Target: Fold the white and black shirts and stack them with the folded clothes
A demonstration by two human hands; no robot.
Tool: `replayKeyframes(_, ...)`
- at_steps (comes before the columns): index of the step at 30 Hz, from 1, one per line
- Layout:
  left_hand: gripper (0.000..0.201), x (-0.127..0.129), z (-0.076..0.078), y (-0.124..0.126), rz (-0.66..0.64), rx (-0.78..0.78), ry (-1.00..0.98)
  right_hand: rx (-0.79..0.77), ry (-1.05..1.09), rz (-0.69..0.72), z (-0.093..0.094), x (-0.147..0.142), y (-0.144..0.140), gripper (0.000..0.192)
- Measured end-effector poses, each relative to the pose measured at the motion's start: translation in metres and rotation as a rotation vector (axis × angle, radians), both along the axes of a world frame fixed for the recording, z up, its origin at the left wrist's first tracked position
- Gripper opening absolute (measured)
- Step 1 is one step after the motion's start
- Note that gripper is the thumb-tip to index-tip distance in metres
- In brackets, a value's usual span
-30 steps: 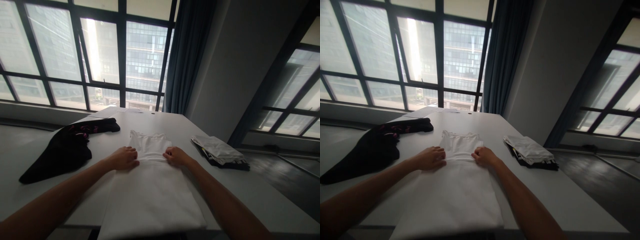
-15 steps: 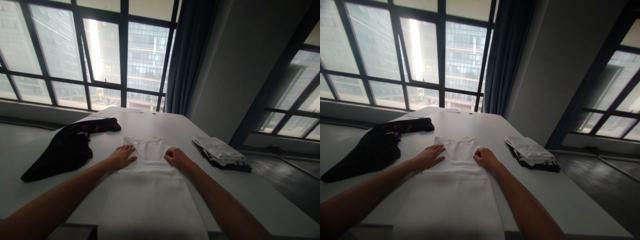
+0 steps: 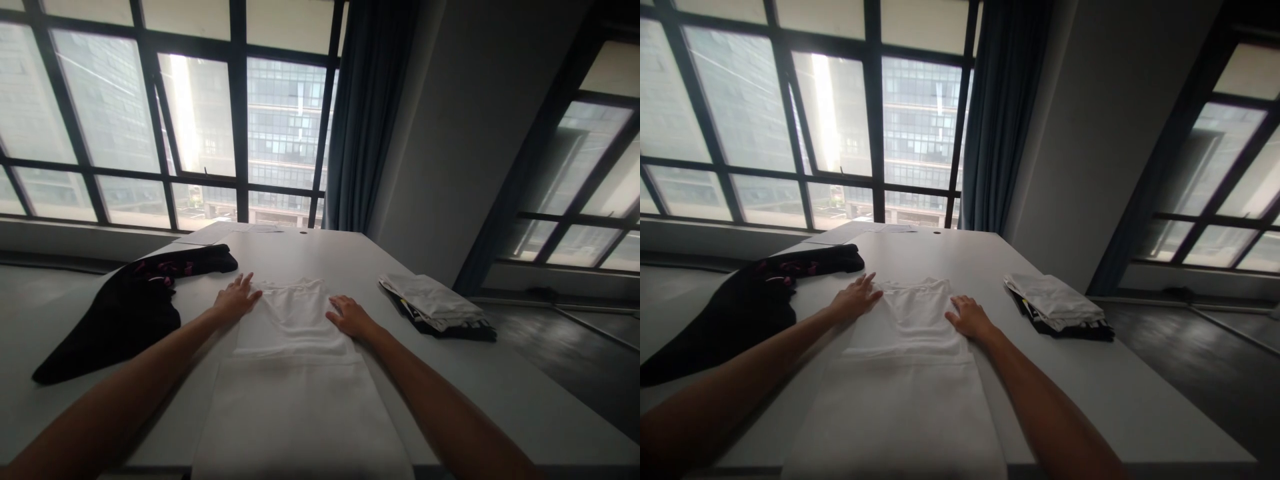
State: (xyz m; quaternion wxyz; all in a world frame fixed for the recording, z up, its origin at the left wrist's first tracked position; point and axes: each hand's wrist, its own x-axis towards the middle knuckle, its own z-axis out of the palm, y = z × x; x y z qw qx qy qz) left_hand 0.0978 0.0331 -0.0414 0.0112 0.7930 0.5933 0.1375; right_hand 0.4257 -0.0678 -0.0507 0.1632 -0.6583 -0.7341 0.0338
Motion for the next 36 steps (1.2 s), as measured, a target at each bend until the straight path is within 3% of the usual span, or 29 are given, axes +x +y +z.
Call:
replayKeyframes(6, 0.04, 0.004, -0.017, 0.018, -0.099, 0.098, -0.164, -0.024, -0.079, -0.041, 0.001, 0.0, 0.008, 0.055)
replayKeyframes(11, 0.019, -0.003, -0.022, 0.027, -0.216, 0.111, -0.418, -0.039, -0.152, -0.078, 0.021, -0.007, 0.038, 0.046)
replayKeyframes(15, 0.018, -0.008, -0.018, 0.03, -0.164, 0.157, -0.473, -0.115, -0.101, -0.047, 0.034, -0.007, 0.064, 0.024)
replayKeyframes(18, 0.02, -0.013, -0.015, 0.031, -0.116, 0.187, -0.503, 0.009, 0.035, -0.036, 0.028, -0.004, 0.074, 0.021)
replayKeyframes(21, 0.018, -0.016, -0.015, 0.032, -0.092, 0.182, -0.493, 0.112, 0.089, -0.079, 0.014, -0.003, 0.076, 0.022)
replayKeyframes(24, 0.016, -0.016, -0.016, 0.031, -0.092, 0.181, -0.452, 0.117, 0.055, -0.1, 0.003, -0.004, 0.075, 0.022)
replayKeyframes(30, 0.025, -0.009, -0.007, 0.017, -0.099, 0.248, -0.303, 0.088, 0.067, -0.155, 0.003, -0.006, 0.072, 0.028)
replayKeyframes(33, 0.024, -0.01, -0.006, 0.016, -0.05, 0.188, -0.177, 0.086, 0.065, -0.166, 0.003, -0.008, 0.07, 0.028)
replayKeyframes(36, 0.024, -0.015, -0.007, 0.022, -0.005, 0.147, -0.197, 0.076, 0.057, -0.173, 0.002, -0.01, 0.069, 0.028)
